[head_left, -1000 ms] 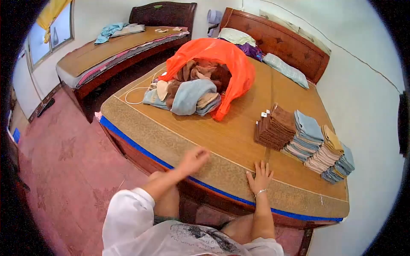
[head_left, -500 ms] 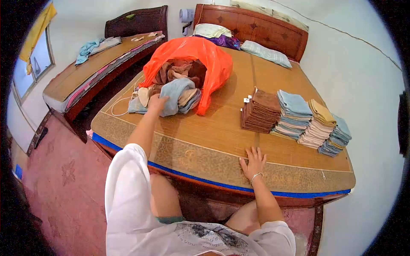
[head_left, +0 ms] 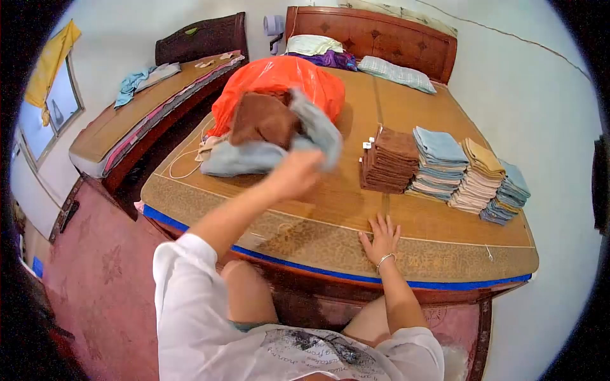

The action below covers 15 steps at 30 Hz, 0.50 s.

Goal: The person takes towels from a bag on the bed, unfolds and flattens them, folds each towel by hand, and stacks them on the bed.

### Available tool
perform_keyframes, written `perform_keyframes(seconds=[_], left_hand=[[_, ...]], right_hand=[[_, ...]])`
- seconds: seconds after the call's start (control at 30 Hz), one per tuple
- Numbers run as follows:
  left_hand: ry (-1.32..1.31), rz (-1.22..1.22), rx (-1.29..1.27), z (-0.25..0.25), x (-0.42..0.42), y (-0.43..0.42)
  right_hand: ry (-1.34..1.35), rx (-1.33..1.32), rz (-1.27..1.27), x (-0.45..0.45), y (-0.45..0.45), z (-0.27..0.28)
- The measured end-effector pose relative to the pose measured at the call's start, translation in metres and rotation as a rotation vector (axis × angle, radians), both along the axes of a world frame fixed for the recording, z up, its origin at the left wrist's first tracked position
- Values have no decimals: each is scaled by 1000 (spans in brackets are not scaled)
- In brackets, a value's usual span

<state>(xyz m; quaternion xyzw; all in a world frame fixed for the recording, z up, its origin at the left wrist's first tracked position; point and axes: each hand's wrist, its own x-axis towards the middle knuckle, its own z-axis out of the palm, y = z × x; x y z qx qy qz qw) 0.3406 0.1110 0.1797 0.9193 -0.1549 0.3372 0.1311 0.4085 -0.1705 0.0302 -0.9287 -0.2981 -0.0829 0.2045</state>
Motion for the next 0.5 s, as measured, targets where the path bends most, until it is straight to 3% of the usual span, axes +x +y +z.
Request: perform_keyframes(seconds=[0.03,0.1,0.17,0.23,0.33,0.4,0.43,0.47,0.5], left_hand=[[326,11,141,-2,-16,-24],[510,-148,270,-27,-35,-41],[345,-279,266,-7,-64,-64],[91,-431,83,39,-101,-90],[-4,-616,8,104,-194,-118],[-66,206,-63,116,-269,-140],[-57,178,-74,121,-263,-133],[-198,-611,-114,130,-250,-126],[-342,-1396,-150,134,-244,-119]], right_hand=[[8,1,-4,0,0,-1],[-35,-6,-7,3,-1,-6],[-63,-81,-31,11,0,-13],[-79,-44,-17,10,0,-18],[-59,-68,-30,5,0,-10],[-30,-139,-37,5,1,-4],[-17,-249,-58,3,0,-1],[-161,-70,-58,11,0,-23],[-155,-83,-80,10,-3,-23]])
